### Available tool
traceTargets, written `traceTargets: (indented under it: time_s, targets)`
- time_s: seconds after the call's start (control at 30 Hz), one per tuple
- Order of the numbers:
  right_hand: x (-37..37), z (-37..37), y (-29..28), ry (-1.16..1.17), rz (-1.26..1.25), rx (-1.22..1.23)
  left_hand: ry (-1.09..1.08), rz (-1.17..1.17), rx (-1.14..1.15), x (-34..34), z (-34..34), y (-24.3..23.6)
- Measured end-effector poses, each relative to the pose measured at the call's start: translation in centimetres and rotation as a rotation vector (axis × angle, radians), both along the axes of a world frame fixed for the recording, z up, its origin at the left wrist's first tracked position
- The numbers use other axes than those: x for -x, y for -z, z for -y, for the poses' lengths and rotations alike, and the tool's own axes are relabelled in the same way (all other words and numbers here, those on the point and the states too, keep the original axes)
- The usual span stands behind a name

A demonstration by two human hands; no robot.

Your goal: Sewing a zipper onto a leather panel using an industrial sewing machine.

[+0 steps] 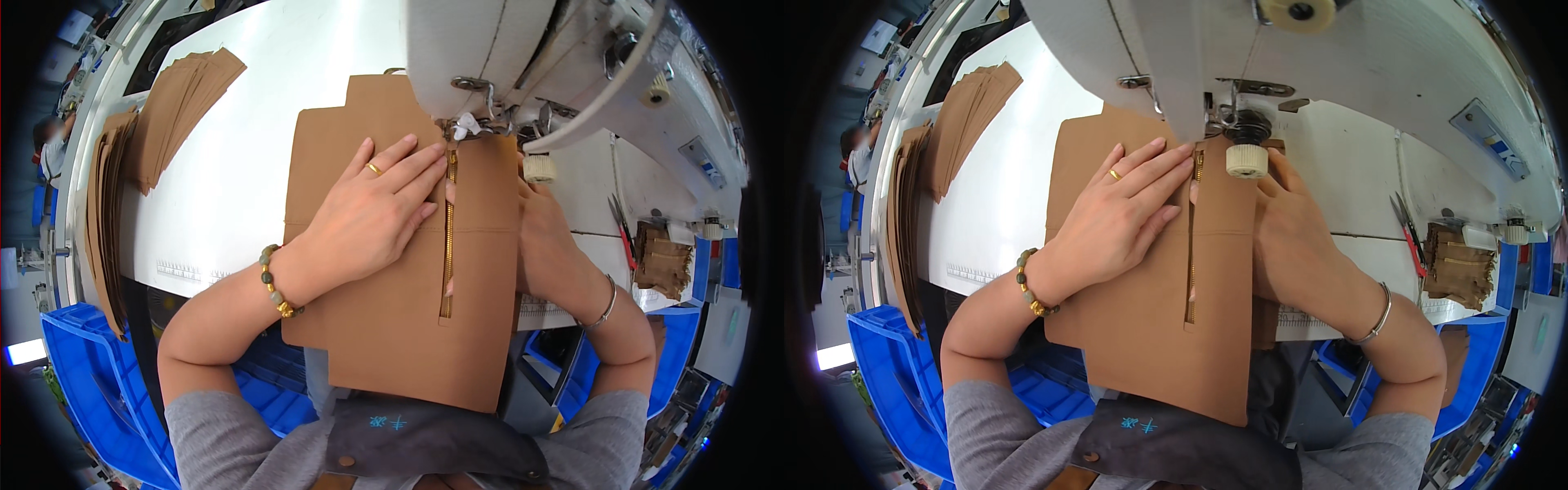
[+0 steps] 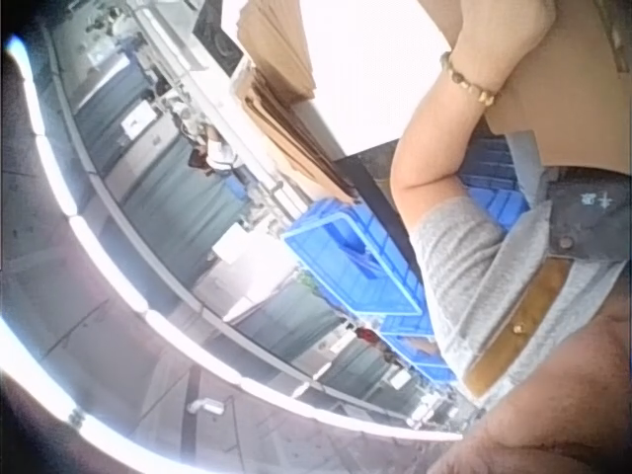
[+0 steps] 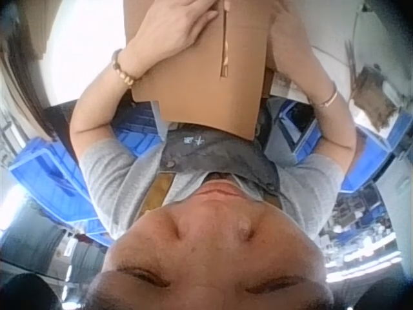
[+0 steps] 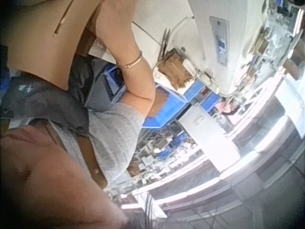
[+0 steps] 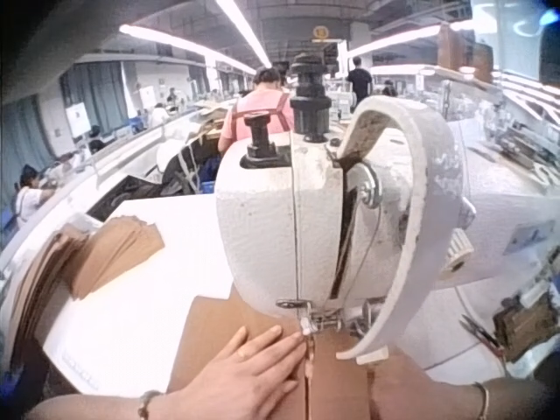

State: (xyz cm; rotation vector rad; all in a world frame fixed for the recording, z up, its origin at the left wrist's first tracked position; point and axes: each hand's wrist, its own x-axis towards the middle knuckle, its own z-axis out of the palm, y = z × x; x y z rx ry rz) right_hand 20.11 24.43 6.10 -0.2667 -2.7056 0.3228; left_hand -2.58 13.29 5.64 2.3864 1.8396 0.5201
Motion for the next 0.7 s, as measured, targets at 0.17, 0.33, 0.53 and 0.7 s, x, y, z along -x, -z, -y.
traceTargets:
  time_s: [0.17,0.33,0.53,0.7]
  targets:
    - [-0.33,-0.20,0.14,0.014,0.115,-0.057,0.019,0.022,0.012,0.21,-0.05,-0.07]
    - [-0.35,-0.28,0.28,0.009,0.117,-0.084,-0.001,-0.025,0.006,0.14,-0.06,-0.07]
    - [-0.25,0.01,0.13,0.012,0.082,0.029,-0.012,-0.036,0.002,0.02,-0.02,-0.12]
    - [-0.24,0.10,0.07,0.019,0.099,0.032,-0.017,-0.059,0.002,-0.07,-0.10,-0.18]
